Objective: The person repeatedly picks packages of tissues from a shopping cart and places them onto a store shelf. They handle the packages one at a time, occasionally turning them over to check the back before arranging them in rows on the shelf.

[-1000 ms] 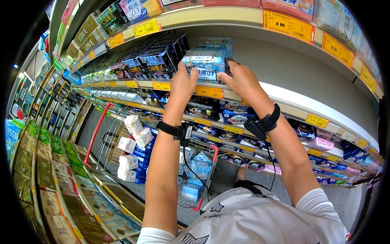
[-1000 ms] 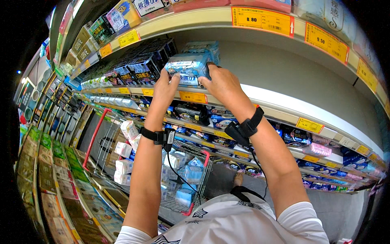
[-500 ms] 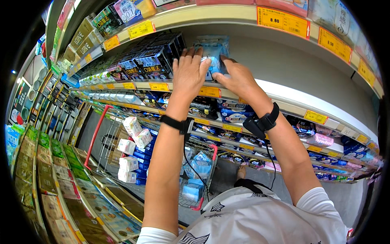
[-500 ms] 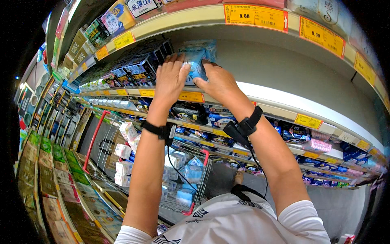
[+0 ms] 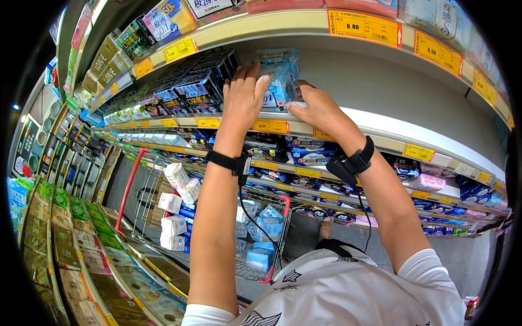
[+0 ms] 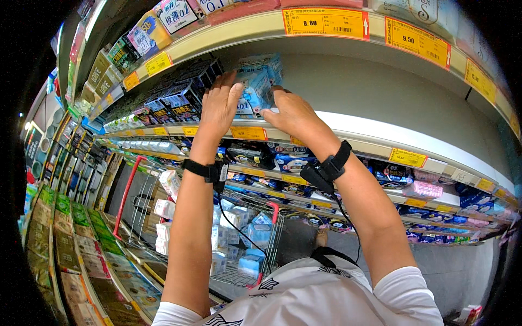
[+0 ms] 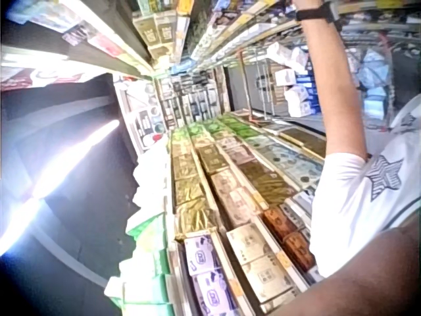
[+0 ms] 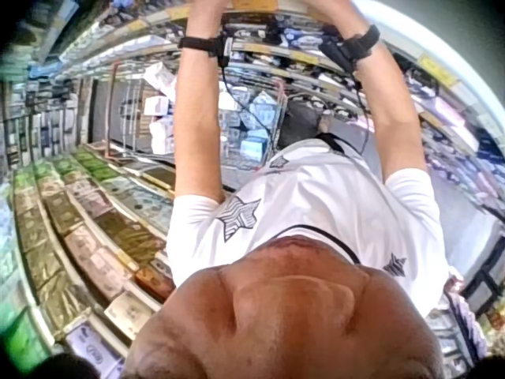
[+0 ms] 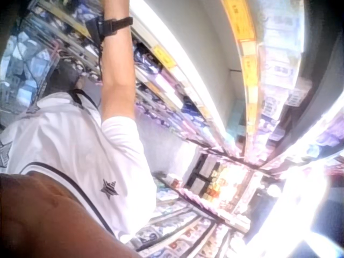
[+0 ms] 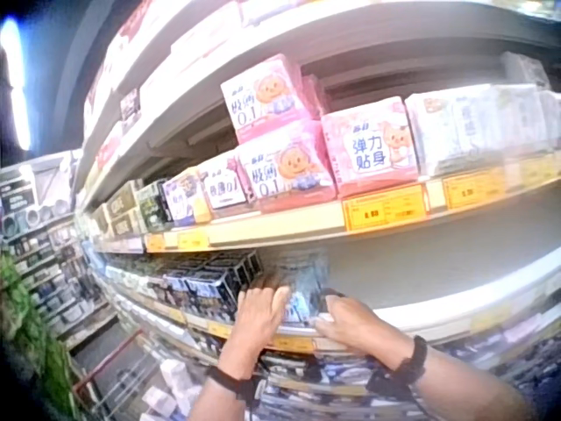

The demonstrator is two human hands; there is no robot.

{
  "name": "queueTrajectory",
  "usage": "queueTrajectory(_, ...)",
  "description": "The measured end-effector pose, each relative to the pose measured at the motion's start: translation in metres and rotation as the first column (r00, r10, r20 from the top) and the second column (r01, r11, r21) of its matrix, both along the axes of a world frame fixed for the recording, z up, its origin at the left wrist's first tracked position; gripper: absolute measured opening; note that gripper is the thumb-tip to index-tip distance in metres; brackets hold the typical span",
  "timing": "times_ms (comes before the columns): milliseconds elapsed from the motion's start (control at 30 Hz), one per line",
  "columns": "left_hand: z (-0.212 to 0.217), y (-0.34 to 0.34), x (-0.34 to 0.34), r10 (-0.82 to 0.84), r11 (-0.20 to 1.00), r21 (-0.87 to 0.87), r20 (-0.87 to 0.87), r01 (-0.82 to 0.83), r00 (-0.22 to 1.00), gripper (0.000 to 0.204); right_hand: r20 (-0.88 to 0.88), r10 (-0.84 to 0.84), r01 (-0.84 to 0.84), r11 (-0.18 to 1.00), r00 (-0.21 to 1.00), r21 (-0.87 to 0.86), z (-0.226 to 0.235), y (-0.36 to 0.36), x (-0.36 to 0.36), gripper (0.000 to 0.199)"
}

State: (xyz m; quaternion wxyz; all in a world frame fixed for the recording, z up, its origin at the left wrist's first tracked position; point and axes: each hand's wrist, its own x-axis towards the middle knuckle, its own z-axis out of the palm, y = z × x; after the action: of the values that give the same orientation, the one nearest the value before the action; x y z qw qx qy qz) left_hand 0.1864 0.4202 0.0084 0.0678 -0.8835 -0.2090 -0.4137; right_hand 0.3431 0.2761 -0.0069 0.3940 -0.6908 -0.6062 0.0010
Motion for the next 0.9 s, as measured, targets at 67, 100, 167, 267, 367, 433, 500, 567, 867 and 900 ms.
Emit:
queueTrajectory(67,0.000,-0.001,-0.006,-0.058,0.997,0.056,0.076,0.054,0.995,0.058,-0.038,0.021,-0.021,1.000,0.999,0.001,0.007,-0.003,-0.001,0.055)
queueTrajectory(100,0.000,-0.004,-0.006,-0.104,0.992,0.089,0.117,0.094,0.988,0.062,-0.021,-0.001,0.001,1.000,1.000,0.008,0.006,-0.001,0.001,0.060)
queueTrajectory(167,-0.002,-0.010,-0.011,-0.026,0.997,-0.069,0.080,0.031,0.996,0.069,0.010,-0.047,0.047,0.999,0.999,0.022,0.004,0.006,0.009,0.071)
queueTrajectory(267,-0.007,-0.006,-0.016,-0.011,0.947,-0.315,0.174,0.066,0.985,0.085,-0.121,0.001,-0.010,0.998,0.993,-0.069,0.006,0.017,0.010,0.091)
queueTrajectory(367,-0.003,-0.005,-0.011,-0.033,0.829,-0.537,0.234,0.157,0.972,0.097,-0.132,0.046,-0.034,0.995,0.990,0.093,-0.003,0.028,0.015,0.095)
queueTrajectory(433,-0.005,0.000,-0.012,-0.037,0.775,-0.606,0.241,0.180,0.970,0.101,-0.200,0.080,-0.074,0.997,0.977,0.037,0.002,0.029,0.011,0.099)
queueTrajectory(500,-0.008,0.008,-0.012,-0.055,0.769,-0.604,0.260,0.207,0.964,0.103,-0.241,0.101,-0.099,0.995,0.965,0.020,0.003,0.031,0.013,0.102)
queueTrajectory(567,-0.008,0.010,-0.011,-0.066,0.763,-0.612,0.248,0.209,0.967,0.101,-0.255,0.113,-0.106,0.994,0.960,0.040,0.002,0.035,0.020,0.104)
queueTrajectory(867,-0.012,0.008,-0.007,-0.010,0.783,-0.603,0.232,0.152,0.973,0.103,-0.254,0.033,-0.044,0.998,0.967,-0.038,-0.004,0.040,0.022,0.106)
queueTrajectory(900,-0.012,0.006,-0.007,-0.015,0.794,-0.585,0.256,0.167,0.967,0.103,-0.253,0.050,-0.056,0.998,0.966,-0.016,-0.002,0.039,0.021,0.105)
